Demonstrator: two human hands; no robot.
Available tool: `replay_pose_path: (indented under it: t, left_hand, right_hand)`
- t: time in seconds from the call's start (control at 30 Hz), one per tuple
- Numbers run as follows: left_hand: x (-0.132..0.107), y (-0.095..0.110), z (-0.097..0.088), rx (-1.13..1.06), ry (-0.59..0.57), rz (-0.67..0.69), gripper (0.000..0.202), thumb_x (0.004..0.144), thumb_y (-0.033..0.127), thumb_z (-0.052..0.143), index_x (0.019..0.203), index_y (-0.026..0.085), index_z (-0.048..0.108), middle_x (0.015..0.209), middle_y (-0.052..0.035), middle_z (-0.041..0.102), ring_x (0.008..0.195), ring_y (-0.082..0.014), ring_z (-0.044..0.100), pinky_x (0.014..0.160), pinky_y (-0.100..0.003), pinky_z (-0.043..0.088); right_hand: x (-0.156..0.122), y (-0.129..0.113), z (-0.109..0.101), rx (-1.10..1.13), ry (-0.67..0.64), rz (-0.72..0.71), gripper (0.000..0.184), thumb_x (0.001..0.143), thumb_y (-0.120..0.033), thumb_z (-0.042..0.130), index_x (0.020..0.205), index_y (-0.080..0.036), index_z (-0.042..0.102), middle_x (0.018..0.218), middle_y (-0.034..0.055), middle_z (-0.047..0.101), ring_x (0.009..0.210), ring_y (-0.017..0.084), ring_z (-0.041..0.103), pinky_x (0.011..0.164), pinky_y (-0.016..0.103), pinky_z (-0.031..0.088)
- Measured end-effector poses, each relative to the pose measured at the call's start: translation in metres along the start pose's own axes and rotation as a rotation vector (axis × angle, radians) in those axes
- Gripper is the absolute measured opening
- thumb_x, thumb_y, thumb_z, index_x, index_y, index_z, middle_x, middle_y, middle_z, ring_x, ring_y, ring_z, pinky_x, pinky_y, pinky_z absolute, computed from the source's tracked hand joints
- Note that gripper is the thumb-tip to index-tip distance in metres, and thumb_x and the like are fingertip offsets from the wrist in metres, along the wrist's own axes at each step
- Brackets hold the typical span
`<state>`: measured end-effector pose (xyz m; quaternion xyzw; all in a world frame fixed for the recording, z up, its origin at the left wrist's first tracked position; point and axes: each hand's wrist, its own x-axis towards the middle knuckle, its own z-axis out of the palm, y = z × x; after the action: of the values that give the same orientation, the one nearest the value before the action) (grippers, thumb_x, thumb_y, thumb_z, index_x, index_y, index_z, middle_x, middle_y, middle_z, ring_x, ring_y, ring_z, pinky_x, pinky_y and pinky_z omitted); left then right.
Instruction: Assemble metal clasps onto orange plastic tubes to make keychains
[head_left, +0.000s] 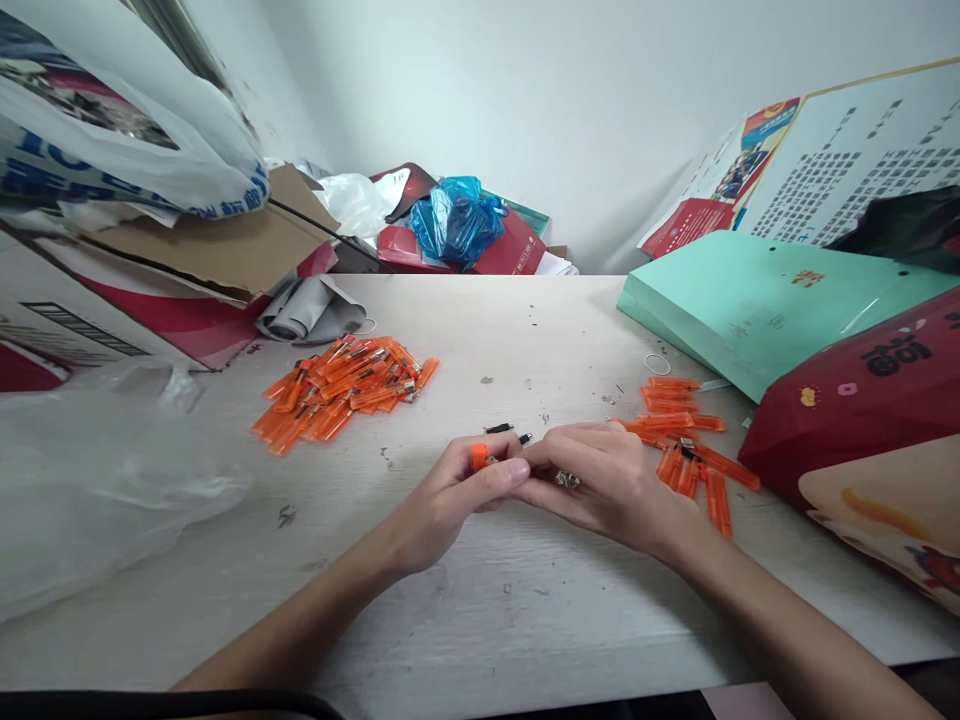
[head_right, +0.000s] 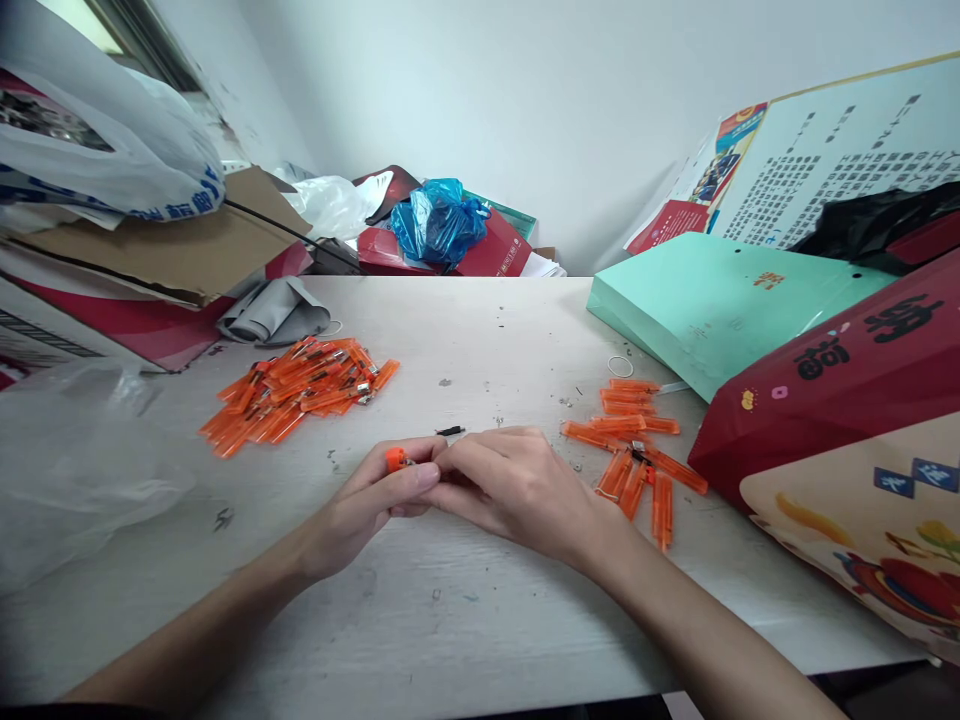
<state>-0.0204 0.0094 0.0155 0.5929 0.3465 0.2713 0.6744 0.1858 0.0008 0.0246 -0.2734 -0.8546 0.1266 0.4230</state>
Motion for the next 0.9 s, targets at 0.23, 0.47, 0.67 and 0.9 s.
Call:
replay_pose_path:
  t: [0.23,0.47,0.67,0.9]
  left_hand:
    - [0.002,0.0,0.0,-0.046,0.011,-0.009,0.027,0.096,0.038,0.061,0.082,0.016,0.054,0.076,0.0022,0.039,0.068,-0.0121,0.028,0.061,-0.028,0.024]
    - [0.004,-0.005,-0.004,-0.14,-0.059,0.021,0.028,0.094,0.041,0.053,0.083,0.016,0.049,0.079,0.0008,0.04,0.065,-0.0109,0.024,0.056,-0.028,0.02]
    - [0.002,-0.004,0.0,-0.107,-0.107,0.067,0.025,0.087,0.039,0.049,0.077,0.019,0.039,0.074,0.0023,0.03,0.063,-0.0113,0.022,0.055,-0.028,0.018]
    - [0.002,0.005,0.006,-0.083,-0.153,0.09,0.027,0.091,0.044,0.041,0.079,0.02,0.039,0.074,0.0019,0.029,0.064,-0.0129,0.023,0.056,-0.029,0.02]
  right_hand:
    - [0.001,0.004,0.003,0.293,-0.03,0.23,0.009,0.094,-0.027,0.073,0.093,-0.019,0.072,0.084,0.0015,0.076,0.069,0.01,0.065,0.065,0.021,0.05]
    - [0.007,0.001,0.002,0.53,-0.031,0.431,0.015,0.092,-0.031,0.075,0.096,-0.017,0.077,0.083,0.0028,0.076,0.063,0.01,0.062,0.058,0.022,0.049]
    - [0.009,-0.002,0.003,0.488,0.065,0.446,0.014,0.09,-0.029,0.077,0.093,-0.016,0.078,0.077,0.0028,0.075,0.059,0.009,0.061,0.053,0.022,0.044]
    - [0.006,-0.004,0.003,0.47,0.044,0.424,0.015,0.09,-0.031,0.076,0.092,-0.017,0.078,0.077,0.0024,0.073,0.067,0.011,0.063,0.058,0.022,0.049]
